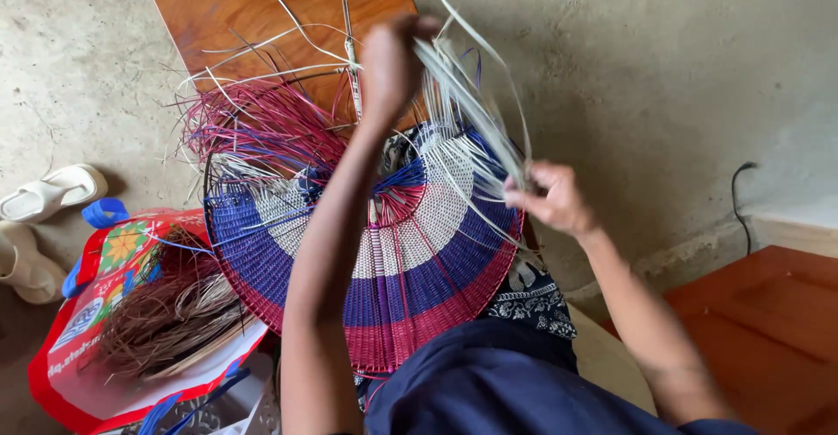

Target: Weaving colored strands into a fan-shaped base to create a pattern

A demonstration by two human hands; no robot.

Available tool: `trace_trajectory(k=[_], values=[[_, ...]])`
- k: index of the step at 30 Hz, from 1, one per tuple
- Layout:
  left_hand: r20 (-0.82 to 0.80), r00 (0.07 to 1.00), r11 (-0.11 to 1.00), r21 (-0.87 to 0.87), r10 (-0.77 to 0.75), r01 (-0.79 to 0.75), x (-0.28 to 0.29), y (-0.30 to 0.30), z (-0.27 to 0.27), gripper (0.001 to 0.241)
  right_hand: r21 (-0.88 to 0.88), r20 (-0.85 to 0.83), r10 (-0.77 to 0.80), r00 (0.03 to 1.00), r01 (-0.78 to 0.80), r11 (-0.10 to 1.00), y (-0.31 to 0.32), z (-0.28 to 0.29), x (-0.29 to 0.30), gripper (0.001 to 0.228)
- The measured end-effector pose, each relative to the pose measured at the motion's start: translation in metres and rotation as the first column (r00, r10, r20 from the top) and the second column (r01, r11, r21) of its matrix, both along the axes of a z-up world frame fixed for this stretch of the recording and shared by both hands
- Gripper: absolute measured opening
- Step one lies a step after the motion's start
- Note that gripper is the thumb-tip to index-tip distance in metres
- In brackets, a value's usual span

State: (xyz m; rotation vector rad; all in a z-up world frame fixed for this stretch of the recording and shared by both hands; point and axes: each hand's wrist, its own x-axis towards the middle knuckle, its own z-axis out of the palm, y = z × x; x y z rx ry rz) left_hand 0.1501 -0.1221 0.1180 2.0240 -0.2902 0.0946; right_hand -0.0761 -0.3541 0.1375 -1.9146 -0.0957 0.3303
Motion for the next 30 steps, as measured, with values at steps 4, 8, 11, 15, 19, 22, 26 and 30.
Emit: trace_trajectory(k=[4, 8, 11, 15, 19, 22, 26, 30], values=[[-0.32, 0.89, 0.945, 0.084, 0.325, -0.315, 0.018, 0.031, -0.008, 0.016, -0.161, -0.087, 0.12, 0.989, -0.133, 0.978, -0.006, -0.026, -0.011, 0.013], [0.164, 0.978, 0.952, 0.297, -0.13, 0.076, -0.025, -0.009, 0.061, 0.024, 0.243, 0.019, -0.061, 0.998, 0.055, 0.968, 0.017, 0.036, 0.014, 0.014], [0.203, 0.931, 0.912, 0.343, -0.305, 0.224, -0.043, -0.025, 0.11, 0.012, 0.411, 0.102, -0.202, 0.974, 0.144, 0.9, 0.014, 0.051, 0.013, 0.025], [0.115, 0.942, 0.925, 0.258, -0.314, 0.277, 0.009, -0.005, 0.051, 0.019, 0.217, 0.133, -0.107, 0.985, 0.076, 0.973, 0.003, 0.031, -0.02, 0.004], [-0.557, 0.83, 0.927, -0.317, -0.012, -0.2, 0.055, 0.067, 0.005, 0.052, -0.016, -0.084, 0.074, 0.994, -0.075, 0.997, -0.028, -0.055, -0.058, 0.012], [-0.599, 0.792, 0.88, -0.308, 0.115, -0.361, 0.064, 0.092, -0.018, 0.049, -0.014, -0.268, 0.064, 0.961, -0.07, 0.997, -0.029, -0.064, -0.06, 0.013], [0.168, 0.986, 0.998, 0.06, -0.007, -0.003, 0.035, 0.061, 0.036, 0.019, 0.233, 0.036, -0.082, 0.996, 0.071, 0.97, -0.009, -0.012, -0.038, 0.015], [0.312, 0.934, 0.962, 0.255, -0.174, 0.094, -0.006, 0.018, 0.126, 0.014, 0.588, 0.195, -0.161, 0.967, 0.016, 0.809, -0.002, 0.042, -0.032, 0.079]])
